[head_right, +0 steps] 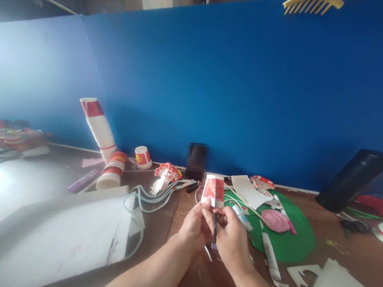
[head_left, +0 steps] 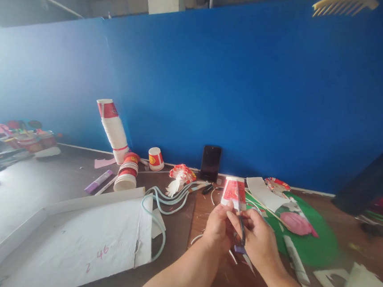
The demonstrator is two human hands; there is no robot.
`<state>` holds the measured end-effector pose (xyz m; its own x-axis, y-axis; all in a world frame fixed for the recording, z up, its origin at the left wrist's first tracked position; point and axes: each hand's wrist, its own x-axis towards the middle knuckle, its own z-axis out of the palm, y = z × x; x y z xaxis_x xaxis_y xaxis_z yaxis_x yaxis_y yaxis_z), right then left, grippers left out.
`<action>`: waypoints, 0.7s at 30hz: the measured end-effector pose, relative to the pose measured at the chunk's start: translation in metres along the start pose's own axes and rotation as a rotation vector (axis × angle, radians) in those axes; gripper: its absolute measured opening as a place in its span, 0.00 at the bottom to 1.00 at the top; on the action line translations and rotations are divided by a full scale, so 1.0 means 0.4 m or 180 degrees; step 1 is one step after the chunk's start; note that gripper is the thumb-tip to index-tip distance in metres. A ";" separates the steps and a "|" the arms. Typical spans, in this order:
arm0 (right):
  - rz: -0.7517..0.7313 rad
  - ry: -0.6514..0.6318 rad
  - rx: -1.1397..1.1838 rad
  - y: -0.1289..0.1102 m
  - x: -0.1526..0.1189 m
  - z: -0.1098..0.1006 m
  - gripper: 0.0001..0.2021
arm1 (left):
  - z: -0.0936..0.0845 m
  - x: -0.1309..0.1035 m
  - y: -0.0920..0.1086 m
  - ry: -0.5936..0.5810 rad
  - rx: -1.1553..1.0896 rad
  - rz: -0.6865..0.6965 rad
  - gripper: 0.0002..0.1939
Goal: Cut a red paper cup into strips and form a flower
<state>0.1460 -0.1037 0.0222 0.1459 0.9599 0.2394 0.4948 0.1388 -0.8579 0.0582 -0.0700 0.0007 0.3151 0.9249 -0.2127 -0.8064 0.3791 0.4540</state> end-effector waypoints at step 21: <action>0.0335 -0.0076 0.0575 -0.010 0.012 -0.013 0.18 | -0.003 0.007 0.002 0.0054 0.0042 0.0079 0.19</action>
<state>0.1492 -0.1011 0.0291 0.1672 0.9766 0.1353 0.3161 0.0769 -0.9456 0.0578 -0.0671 -0.0005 0.2864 0.9335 -0.2159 -0.8071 0.3565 0.4706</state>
